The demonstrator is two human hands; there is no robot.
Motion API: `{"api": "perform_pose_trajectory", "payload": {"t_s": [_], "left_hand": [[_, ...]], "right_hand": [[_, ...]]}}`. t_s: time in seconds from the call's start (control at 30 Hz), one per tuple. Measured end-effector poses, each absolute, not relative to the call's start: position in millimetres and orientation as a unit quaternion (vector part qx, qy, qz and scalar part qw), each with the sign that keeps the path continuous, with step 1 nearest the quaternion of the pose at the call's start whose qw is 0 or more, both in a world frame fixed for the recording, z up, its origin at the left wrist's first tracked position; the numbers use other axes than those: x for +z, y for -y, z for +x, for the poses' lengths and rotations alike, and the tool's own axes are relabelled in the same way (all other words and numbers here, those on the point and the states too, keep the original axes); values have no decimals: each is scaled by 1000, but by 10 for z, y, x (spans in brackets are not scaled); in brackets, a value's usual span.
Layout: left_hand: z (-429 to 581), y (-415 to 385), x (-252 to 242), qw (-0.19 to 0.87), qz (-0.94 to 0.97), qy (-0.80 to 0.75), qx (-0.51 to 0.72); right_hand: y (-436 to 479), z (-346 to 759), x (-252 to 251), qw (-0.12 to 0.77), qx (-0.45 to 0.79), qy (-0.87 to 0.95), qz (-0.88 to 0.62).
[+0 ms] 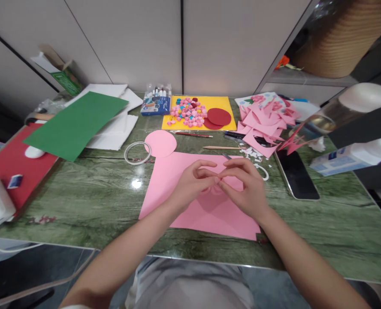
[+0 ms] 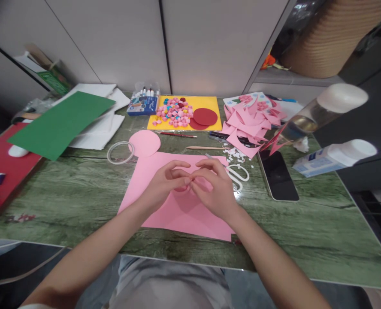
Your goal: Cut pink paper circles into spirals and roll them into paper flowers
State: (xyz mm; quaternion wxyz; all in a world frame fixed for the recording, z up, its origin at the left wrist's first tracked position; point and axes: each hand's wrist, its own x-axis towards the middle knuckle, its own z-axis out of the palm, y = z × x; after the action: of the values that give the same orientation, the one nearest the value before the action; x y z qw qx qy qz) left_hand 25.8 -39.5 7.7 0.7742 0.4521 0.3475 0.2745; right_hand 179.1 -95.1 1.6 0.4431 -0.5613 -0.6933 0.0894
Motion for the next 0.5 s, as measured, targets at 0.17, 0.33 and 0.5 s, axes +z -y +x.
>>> {"api": "perform_pose_trajectory", "payload": {"t_s": [0.17,0.33,0.5], "left_hand": [[239,372,68,775,457,-338,276],[253,369,74,767,464,-342,283],[263,390,78,770,461,-341,280]], "right_hand": [[952,1815,-10,417,104,716,-551],[940,1790,-70,405,124,722,-547],[939,1771,-65,450,117,672,-576]]}}
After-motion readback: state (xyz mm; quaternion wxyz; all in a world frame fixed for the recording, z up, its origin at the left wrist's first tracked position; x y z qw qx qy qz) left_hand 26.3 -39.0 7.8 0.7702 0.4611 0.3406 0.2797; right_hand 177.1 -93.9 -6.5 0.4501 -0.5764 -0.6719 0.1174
